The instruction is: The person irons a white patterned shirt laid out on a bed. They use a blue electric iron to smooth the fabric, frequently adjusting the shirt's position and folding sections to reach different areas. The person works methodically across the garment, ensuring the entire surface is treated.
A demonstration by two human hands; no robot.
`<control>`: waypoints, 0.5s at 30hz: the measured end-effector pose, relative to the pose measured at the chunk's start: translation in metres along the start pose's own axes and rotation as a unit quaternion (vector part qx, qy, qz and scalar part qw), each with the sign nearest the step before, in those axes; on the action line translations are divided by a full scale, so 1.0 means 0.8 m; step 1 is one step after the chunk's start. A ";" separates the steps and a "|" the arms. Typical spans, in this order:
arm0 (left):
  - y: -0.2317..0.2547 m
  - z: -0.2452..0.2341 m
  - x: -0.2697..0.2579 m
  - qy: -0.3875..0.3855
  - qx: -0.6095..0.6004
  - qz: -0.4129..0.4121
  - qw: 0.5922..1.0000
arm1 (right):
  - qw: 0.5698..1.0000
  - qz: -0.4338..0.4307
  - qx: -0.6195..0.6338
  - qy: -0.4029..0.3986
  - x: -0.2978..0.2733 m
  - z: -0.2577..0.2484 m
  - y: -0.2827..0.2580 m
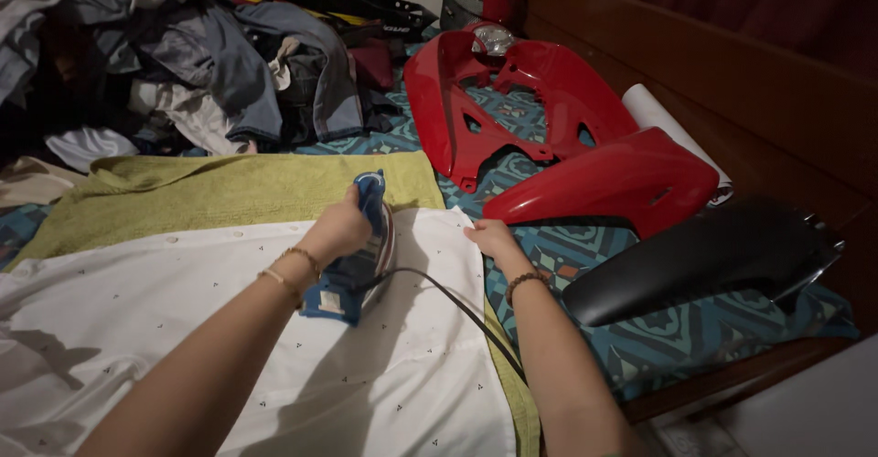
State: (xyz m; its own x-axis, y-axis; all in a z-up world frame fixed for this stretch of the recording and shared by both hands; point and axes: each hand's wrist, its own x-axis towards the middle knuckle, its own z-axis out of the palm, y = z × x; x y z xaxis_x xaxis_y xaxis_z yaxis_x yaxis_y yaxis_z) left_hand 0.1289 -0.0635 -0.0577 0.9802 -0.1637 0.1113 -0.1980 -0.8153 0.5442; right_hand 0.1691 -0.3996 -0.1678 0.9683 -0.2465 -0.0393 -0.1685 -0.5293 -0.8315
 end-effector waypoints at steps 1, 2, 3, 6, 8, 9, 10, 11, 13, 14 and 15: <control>0.002 -0.001 -0.005 0.008 -0.001 0.003 1.000 | 1.000 -0.001 0.018 -0.004 0.007 -0.001 0.001; 0.003 -0.003 -0.017 -0.004 -0.001 -0.005 1.000 | 0.999 0.000 0.034 -0.011 0.010 -0.002 0.005; 0.004 -0.008 -0.033 -0.016 -0.002 -0.014 1.000 | 0.999 0.002 0.049 -0.017 0.012 -0.001 0.009; 0.010 -0.032 -0.088 -0.055 0.008 -0.022 0.998 | 0.999 0.012 0.040 -0.033 0.011 -0.008 0.011; 0.017 -0.041 -0.119 -0.073 0.002 -0.010 0.997 | 0.989 0.018 0.118 -0.083 0.008 -0.017 0.011; 0.018 -0.045 -0.131 -0.078 -0.009 0.003 0.997 | 0.982 0.021 0.155 -0.108 0.005 -0.021 0.009; 0.020 -0.051 -0.137 -0.083 -0.016 0.020 0.996 | 0.980 0.036 0.162 -0.110 0.004 -0.023 0.005; 0.023 -0.055 -0.139 -0.091 -0.016 0.018 0.996 | 0.978 0.050 0.169 -0.112 0.001 -0.026 0.003; 0.027 -0.054 -0.139 -0.112 -0.017 0.015 0.993 | 0.975 0.066 0.179 -0.114 -0.004 -0.032 -0.001; 0.028 -0.054 -0.135 -0.107 -0.026 0.022 0.994 | 0.974 0.067 0.184 -0.114 -0.007 -0.032 -0.002; 0.028 -0.053 -0.129 -0.103 -0.034 0.029 0.994 | 0.973 0.068 0.190 -0.115 -0.008 -0.032 -0.004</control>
State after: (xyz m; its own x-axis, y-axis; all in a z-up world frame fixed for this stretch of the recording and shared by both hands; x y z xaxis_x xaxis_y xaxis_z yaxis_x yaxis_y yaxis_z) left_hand 0.0237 -0.0415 -0.0220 0.9455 -0.3247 -0.0248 -0.2462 -0.7627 0.5981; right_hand 0.1587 -0.4171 -0.1510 0.9646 -0.0833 -0.2504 -0.2608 -0.1555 -0.9528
